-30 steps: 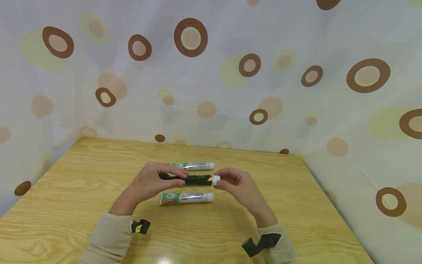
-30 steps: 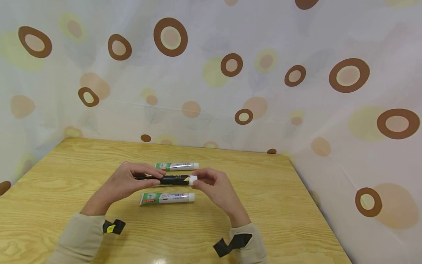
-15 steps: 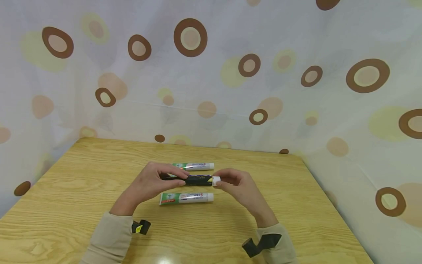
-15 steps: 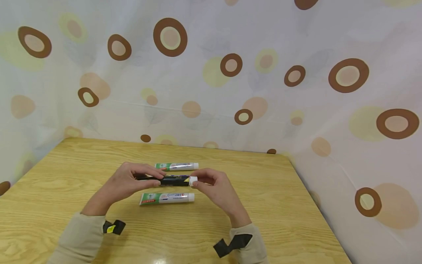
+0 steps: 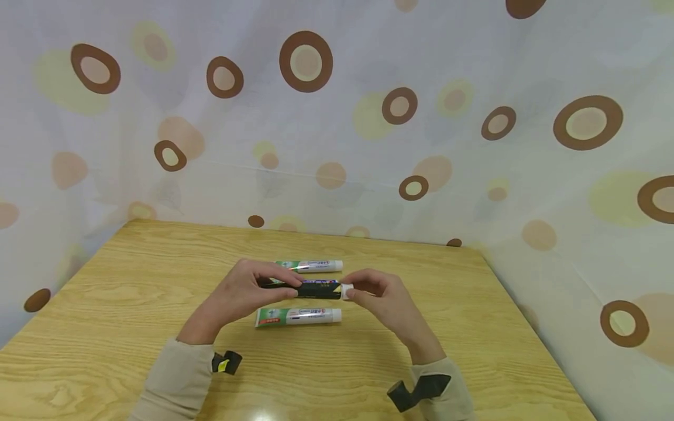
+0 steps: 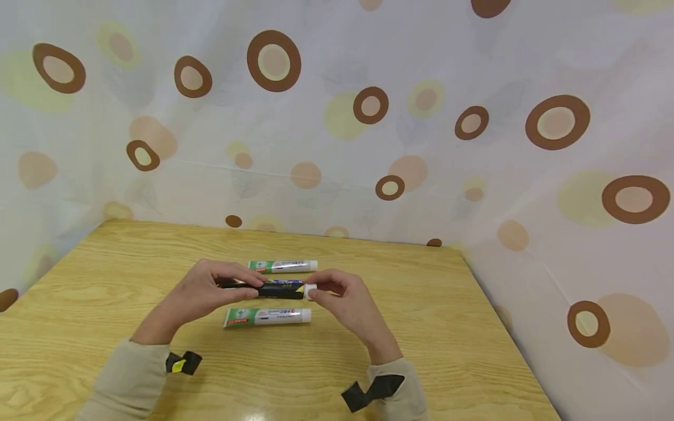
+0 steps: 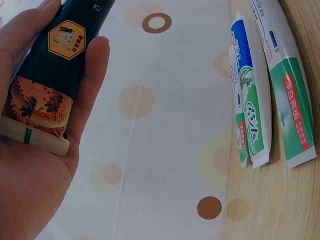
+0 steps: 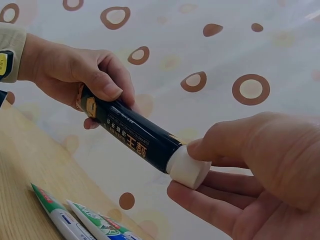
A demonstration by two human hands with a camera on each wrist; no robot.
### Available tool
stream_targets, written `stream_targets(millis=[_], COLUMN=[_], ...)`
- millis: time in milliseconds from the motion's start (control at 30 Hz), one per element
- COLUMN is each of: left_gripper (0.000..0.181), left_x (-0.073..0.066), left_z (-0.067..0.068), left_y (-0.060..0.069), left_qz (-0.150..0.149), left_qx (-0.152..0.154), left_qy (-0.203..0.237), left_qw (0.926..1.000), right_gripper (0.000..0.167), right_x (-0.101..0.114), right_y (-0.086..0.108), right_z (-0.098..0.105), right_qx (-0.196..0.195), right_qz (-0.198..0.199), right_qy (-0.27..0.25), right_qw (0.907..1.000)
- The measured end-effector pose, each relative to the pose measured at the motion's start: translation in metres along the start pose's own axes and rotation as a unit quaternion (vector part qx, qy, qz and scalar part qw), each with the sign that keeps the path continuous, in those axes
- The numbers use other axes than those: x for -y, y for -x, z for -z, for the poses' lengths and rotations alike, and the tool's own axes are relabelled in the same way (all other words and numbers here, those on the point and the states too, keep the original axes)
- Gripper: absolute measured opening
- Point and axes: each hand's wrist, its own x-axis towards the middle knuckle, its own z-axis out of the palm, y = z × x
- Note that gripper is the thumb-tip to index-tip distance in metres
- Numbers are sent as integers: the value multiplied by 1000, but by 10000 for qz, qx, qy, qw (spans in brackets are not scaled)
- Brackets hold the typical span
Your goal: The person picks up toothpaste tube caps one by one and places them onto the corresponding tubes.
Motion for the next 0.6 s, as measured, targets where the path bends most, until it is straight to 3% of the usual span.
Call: stream_targets(millis=[333,600], left_gripper=[13,14], left_x=[1,-1], left_z=[2,0], left_y=[2,0], left_qz=[4,18], left_qx=[-87,-76], left_qy=[-191,-69], left_qw=[9998,9999], right_gripper=[24,27], right_x=[-2,-3], right_y=[0,-1], right_z=[4,1], right_qx=[-23,107], right_qz=[16,81], right_qy=[-77,-184], right_qw=[10000,9997])
